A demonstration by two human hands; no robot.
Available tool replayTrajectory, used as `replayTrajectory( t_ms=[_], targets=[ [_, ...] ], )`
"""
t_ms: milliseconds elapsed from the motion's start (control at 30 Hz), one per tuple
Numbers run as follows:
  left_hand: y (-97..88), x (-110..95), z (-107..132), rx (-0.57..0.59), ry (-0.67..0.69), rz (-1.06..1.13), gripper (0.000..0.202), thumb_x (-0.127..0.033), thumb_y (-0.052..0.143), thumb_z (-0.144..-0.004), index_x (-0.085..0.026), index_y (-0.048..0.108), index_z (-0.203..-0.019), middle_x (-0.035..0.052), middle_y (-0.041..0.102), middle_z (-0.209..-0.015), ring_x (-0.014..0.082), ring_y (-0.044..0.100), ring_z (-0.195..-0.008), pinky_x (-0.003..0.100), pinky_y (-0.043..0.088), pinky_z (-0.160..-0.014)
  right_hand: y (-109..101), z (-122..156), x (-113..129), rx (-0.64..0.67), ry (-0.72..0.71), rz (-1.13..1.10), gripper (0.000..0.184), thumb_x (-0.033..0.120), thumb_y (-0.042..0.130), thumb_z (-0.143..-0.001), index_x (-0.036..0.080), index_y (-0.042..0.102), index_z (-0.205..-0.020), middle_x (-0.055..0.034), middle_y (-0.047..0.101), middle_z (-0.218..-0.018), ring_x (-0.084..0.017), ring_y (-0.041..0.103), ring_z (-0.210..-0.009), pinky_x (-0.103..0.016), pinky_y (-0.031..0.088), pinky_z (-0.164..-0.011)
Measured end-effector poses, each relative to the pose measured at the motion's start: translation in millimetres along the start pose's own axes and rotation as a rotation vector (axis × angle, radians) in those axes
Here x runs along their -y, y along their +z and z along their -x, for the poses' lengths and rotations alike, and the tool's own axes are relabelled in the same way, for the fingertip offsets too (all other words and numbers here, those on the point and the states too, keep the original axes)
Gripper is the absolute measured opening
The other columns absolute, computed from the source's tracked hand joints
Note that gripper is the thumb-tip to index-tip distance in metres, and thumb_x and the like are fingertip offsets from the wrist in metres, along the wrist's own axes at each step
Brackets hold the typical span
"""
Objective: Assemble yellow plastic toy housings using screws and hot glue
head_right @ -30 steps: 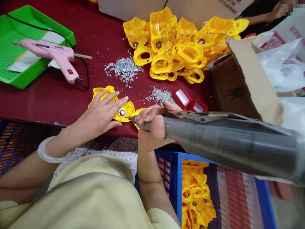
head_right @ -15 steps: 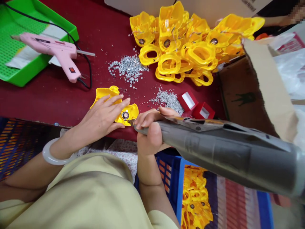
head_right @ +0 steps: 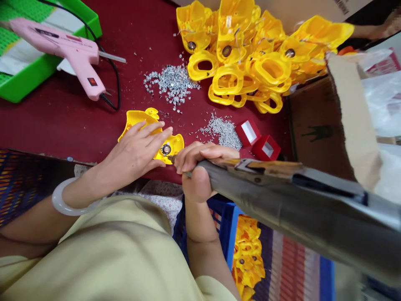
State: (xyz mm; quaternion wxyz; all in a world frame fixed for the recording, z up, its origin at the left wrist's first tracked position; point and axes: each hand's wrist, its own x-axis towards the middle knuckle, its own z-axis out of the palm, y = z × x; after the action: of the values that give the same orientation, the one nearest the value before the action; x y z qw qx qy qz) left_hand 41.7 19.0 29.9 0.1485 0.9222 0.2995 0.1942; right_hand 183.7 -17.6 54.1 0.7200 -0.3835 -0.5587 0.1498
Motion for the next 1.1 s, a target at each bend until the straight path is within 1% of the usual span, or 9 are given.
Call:
replayTrajectory(
  t_ms=[233, 333, 433, 600, 767, 867, 1000, 1033, 1100],
  targets=[
    [-3.6, 1, -2, -0.001, 0.012, -0.031, 0.06, -0.019, 0.066, -0.087, -0.007, 0.042, -0.14, 0.0179, 0.058, -0.135, 0.0339, 0.045, -0.136, 0.053, 0.037, -0.111, 9, -2, -6, 0.01, 0.027, -0.092, 0.014, 0.039, 0.057, -0.088, 0.028, 0.05, -0.092, 0.0109, 0.038, -0.053, -0.008, 0.04, -0.037, -0.021, 0.036, -0.037],
    [-3.6, 4, -2, -0.003, 0.085, -0.093, 0.045, -0.023, 0.069, -0.085, -0.012, 0.056, -0.128, 0.0162, 0.058, -0.136, 0.0349, 0.045, -0.135, 0.053, 0.04, -0.109, 8, -2, 2, -0.034, 0.066, -0.083, 0.013, 0.034, 0.06, -0.086, 0.027, 0.052, -0.092, 0.0099, 0.042, -0.055, -0.009, 0.045, -0.041, -0.023, 0.041, -0.042],
    [-2.8, 7, 4, -0.01, 0.205, -0.18, 0.018, -0.022, 0.061, -0.09, -0.016, 0.068, -0.106, 0.0129, 0.055, -0.141, 0.0325, 0.041, -0.138, 0.054, 0.036, -0.112, -4, -5, 18, -0.189, 0.005, -0.125, 0.01, 0.024, 0.057, -0.083, 0.023, 0.058, -0.093, 0.0091, 0.045, -0.055, -0.007, 0.042, -0.04, -0.021, 0.039, -0.041],
    [-7.6, 9, 27, -0.192, 0.281, -0.263, 0.019, -0.016, 0.052, -0.095, -0.017, 0.071, -0.096, 0.0119, 0.061, -0.127, 0.0275, 0.05, -0.125, 0.046, 0.042, -0.103, -44, -3, 41, -0.443, -0.036, 0.031, 0.013, 0.018, 0.057, -0.076, 0.018, 0.063, -0.088, 0.0082, 0.05, -0.053, -0.008, 0.042, -0.041, -0.023, 0.038, -0.041],
    [-15.7, 13, 41, -0.248, 0.152, -0.308, 0.024, -0.016, 0.047, -0.095, -0.016, 0.071, -0.096, 0.0139, 0.063, -0.11, 0.0251, 0.055, -0.101, 0.039, 0.047, -0.081, -79, 16, 39, -0.592, 0.106, 0.24, 0.026, 0.02, 0.064, -0.067, 0.016, 0.064, -0.092, 0.0032, 0.058, -0.059, -0.013, 0.051, -0.049, -0.031, 0.045, -0.051],
    [-14.4, 13, 42, -0.191, 0.078, -0.242, 0.026, -0.013, 0.044, -0.095, -0.015, 0.07, -0.1, 0.0137, 0.063, -0.106, 0.0233, 0.054, -0.097, 0.038, 0.048, -0.081, -93, 26, 39, -0.626, 0.122, 0.304, 0.035, 0.026, 0.066, -0.065, 0.018, 0.065, -0.099, -0.0008, 0.066, -0.07, -0.018, 0.061, -0.062, -0.04, 0.053, -0.067],
    [-11.0, 9, 38, -0.202, 0.021, -0.108, 0.024, -0.015, 0.045, -0.095, -0.013, 0.067, -0.103, 0.0124, 0.062, -0.103, 0.0219, 0.054, -0.096, 0.038, 0.049, -0.084, -99, 28, 54, -0.883, 0.024, 0.565, 0.024, 0.024, 0.065, -0.063, 0.034, 0.069, -0.084, 0.001, 0.071, -0.096, -0.021, 0.066, -0.097, -0.041, 0.051, -0.097],
    [-10.7, 8, 35, -0.224, -0.006, -0.085, 0.023, -0.018, 0.046, -0.095, -0.012, 0.067, -0.102, 0.0119, 0.061, -0.101, 0.0216, 0.054, -0.095, 0.037, 0.049, -0.083, -98, 28, 58, -0.985, -0.026, 0.644, 0.023, 0.021, 0.063, -0.062, 0.038, 0.067, -0.078, 0.0041, 0.071, -0.097, -0.02, 0.065, -0.1, -0.038, 0.052, -0.097],
    [-10.2, 5, 28, -0.266, -0.054, -0.073, 0.022, -0.027, 0.051, -0.095, -0.012, 0.067, -0.096, 0.0109, 0.06, -0.096, 0.0218, 0.052, -0.091, 0.038, 0.049, -0.081, -94, 30, 62, -1.141, -0.186, 0.743, 0.025, 0.019, 0.055, -0.063, 0.043, 0.062, -0.068, 0.006, 0.068, -0.083, -0.02, 0.065, -0.085, -0.04, 0.056, -0.084]
  ],
)
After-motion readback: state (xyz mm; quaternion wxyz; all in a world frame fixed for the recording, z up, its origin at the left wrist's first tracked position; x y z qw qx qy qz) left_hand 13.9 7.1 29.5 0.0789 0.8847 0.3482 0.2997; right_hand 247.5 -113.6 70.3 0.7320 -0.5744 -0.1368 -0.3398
